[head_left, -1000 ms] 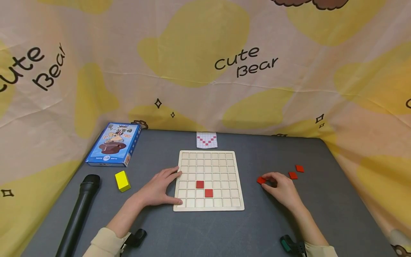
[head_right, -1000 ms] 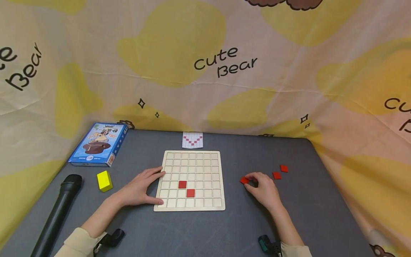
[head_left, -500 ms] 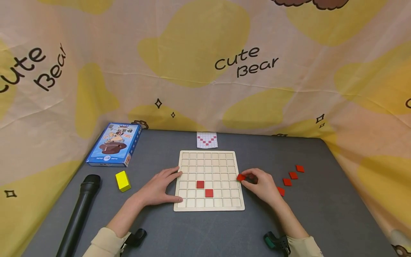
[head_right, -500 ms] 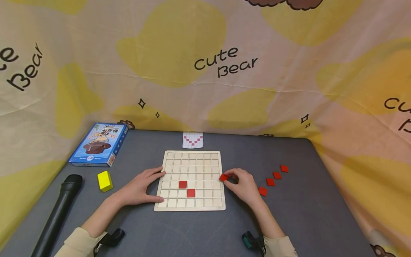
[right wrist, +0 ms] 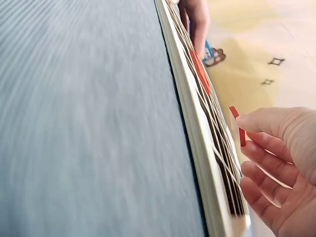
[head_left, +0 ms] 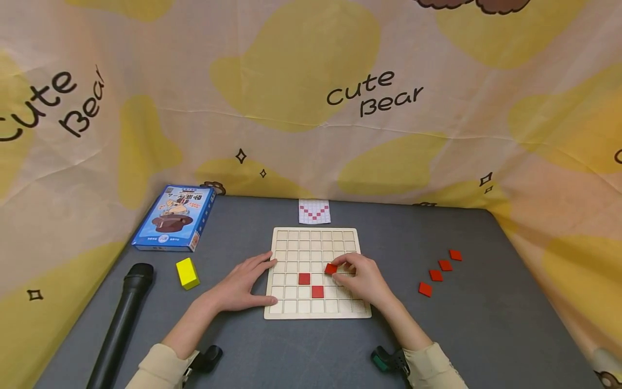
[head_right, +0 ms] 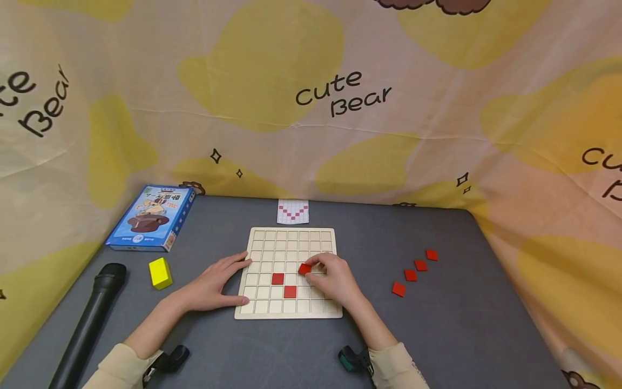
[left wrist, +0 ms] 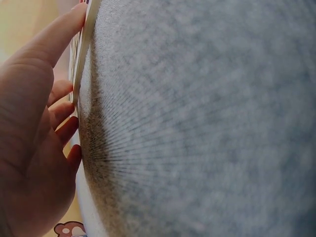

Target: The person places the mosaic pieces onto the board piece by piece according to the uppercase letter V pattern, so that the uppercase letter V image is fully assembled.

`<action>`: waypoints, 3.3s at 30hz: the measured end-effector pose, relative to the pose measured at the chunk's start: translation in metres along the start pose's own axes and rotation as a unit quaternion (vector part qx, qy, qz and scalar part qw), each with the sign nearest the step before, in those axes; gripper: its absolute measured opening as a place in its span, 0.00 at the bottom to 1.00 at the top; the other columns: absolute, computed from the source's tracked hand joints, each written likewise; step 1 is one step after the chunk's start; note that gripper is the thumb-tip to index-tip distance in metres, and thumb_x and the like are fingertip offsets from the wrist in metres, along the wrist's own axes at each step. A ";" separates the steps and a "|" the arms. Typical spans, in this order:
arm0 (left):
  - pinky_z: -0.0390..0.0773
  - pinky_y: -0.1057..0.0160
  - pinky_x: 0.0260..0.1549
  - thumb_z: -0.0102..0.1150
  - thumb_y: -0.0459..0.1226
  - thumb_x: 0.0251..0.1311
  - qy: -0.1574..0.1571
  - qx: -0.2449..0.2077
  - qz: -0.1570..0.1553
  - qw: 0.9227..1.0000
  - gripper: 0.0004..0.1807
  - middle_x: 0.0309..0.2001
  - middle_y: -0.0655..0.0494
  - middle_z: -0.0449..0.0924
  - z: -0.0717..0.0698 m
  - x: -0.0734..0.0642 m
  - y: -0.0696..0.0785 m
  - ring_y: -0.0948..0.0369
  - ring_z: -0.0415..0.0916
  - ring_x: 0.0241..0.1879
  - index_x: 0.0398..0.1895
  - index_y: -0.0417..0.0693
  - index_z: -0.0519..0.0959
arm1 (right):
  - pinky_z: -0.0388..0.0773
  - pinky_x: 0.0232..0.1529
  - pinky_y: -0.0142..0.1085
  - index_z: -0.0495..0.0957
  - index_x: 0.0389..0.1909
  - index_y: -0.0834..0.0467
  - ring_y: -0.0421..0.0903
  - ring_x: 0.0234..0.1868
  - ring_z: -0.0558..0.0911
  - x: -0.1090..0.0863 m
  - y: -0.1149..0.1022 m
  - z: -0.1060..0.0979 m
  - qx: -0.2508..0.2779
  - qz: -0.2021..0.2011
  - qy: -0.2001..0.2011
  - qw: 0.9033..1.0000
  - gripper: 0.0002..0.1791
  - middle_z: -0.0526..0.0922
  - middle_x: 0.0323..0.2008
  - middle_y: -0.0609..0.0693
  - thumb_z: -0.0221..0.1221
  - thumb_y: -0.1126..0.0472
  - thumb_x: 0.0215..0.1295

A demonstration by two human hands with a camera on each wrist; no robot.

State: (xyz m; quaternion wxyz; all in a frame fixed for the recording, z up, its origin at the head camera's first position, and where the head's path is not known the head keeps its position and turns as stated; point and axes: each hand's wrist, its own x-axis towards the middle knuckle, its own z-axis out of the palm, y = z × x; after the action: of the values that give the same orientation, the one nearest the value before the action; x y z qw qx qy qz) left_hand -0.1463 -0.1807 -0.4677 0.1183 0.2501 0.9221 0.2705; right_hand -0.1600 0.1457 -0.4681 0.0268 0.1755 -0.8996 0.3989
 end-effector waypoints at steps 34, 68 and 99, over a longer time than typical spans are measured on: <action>0.52 0.37 0.66 0.62 0.65 0.53 0.011 0.001 0.012 1.000 0.50 0.77 0.52 0.49 0.005 0.000 -0.007 0.48 0.49 0.73 0.75 0.51 0.59 | 0.73 0.39 0.33 0.84 0.43 0.52 0.40 0.35 0.75 0.042 -0.035 0.061 0.027 -0.054 -0.061 0.996 0.11 0.82 0.36 0.44 0.67 0.63 0.58; 0.48 0.37 0.67 0.67 0.72 0.32 -0.022 0.035 0.020 0.999 0.68 0.77 0.47 0.45 0.007 -0.001 -0.003 0.44 0.47 0.73 0.76 0.46 0.55 | 0.76 0.32 0.32 0.85 0.43 0.52 0.40 0.31 0.78 -0.004 0.012 -0.017 0.048 -0.015 -0.001 0.999 0.10 0.83 0.35 0.42 0.67 0.62 0.59; 0.49 0.34 0.65 0.68 0.71 0.33 -0.020 0.026 0.013 0.999 0.67 0.77 0.50 0.45 0.006 -0.001 -0.007 0.46 0.46 0.74 0.77 0.49 0.54 | 0.75 0.32 0.32 0.84 0.44 0.50 0.39 0.34 0.80 -0.098 0.082 -0.126 -0.095 0.064 0.061 0.992 0.13 0.83 0.35 0.42 0.70 0.58 0.57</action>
State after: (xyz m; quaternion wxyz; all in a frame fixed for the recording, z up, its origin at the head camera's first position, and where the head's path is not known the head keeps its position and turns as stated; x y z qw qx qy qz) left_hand -0.1459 -0.1840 -0.4763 0.1264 0.2706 0.9230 0.2427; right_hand -0.1072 0.3173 -0.4585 0.0720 0.0894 -0.9395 0.3228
